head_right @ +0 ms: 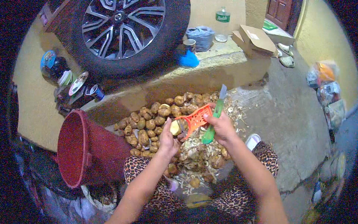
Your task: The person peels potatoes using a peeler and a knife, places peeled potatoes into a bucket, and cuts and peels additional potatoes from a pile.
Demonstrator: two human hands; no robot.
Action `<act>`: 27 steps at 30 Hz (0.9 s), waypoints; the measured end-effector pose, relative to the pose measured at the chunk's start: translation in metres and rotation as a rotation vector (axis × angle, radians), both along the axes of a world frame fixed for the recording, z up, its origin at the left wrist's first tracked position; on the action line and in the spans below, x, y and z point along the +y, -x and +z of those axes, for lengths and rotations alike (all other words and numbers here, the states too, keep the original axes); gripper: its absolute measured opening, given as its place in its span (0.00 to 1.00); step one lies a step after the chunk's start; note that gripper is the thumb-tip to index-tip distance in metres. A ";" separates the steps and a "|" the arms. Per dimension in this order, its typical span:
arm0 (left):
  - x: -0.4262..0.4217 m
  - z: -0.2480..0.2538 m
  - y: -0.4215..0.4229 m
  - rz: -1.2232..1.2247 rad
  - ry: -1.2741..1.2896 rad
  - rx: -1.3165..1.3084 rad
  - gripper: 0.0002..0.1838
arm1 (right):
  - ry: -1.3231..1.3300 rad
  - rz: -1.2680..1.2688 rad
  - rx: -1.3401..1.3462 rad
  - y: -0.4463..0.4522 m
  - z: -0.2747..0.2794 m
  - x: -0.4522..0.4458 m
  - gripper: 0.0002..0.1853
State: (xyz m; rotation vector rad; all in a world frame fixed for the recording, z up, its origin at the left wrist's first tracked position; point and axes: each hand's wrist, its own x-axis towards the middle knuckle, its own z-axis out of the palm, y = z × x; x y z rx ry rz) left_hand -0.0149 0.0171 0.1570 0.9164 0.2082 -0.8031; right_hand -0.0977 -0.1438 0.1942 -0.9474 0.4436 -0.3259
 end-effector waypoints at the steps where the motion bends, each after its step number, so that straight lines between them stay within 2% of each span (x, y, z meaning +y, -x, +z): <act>1: -0.007 0.002 0.002 -0.009 0.013 -0.016 0.21 | 0.008 0.011 0.008 0.003 0.006 -0.007 0.21; 2: -0.013 0.004 0.003 -0.016 0.009 -0.017 0.22 | 0.052 -0.022 0.027 0.004 0.014 -0.013 0.21; 5: -0.020 0.009 0.007 -0.083 0.020 -0.038 0.21 | 0.112 0.104 0.021 0.010 0.030 -0.041 0.15; 6: -0.026 0.008 0.009 -0.056 0.016 -0.025 0.20 | 0.105 0.081 -0.069 0.010 0.033 -0.041 0.15; 9: -0.032 -0.001 0.007 -0.050 0.073 -0.041 0.20 | 0.098 0.074 -0.001 0.010 0.040 -0.046 0.14; 10: -0.031 -0.010 0.005 -0.087 0.128 -0.043 0.19 | 0.026 0.049 0.007 0.007 0.041 -0.043 0.15; 13: -0.026 -0.028 -0.007 -0.197 0.305 -0.052 0.19 | 0.109 0.194 0.126 0.004 0.045 -0.045 0.16; 14: -0.028 -0.032 -0.007 -0.145 0.203 -0.064 0.19 | 0.161 0.245 0.188 0.003 0.036 -0.052 0.17; 16: -0.037 -0.006 -0.002 -0.043 -0.003 -0.088 0.19 | 0.348 0.226 0.259 0.004 0.041 -0.051 0.18; 17: -0.038 -0.002 -0.002 -0.043 -0.002 -0.072 0.19 | 0.443 0.217 0.295 0.004 0.042 -0.051 0.19; 20: -0.033 0.005 -0.004 -0.050 0.004 -0.022 0.20 | 0.580 0.092 0.174 -0.001 0.035 -0.050 0.16; 23: -0.030 0.001 -0.005 -0.060 0.008 -0.037 0.19 | 0.701 0.224 0.244 -0.004 0.037 -0.049 0.16; 27: -0.035 0.000 -0.003 0.030 0.012 -0.129 0.16 | 0.936 0.156 0.250 -0.011 0.028 -0.044 0.15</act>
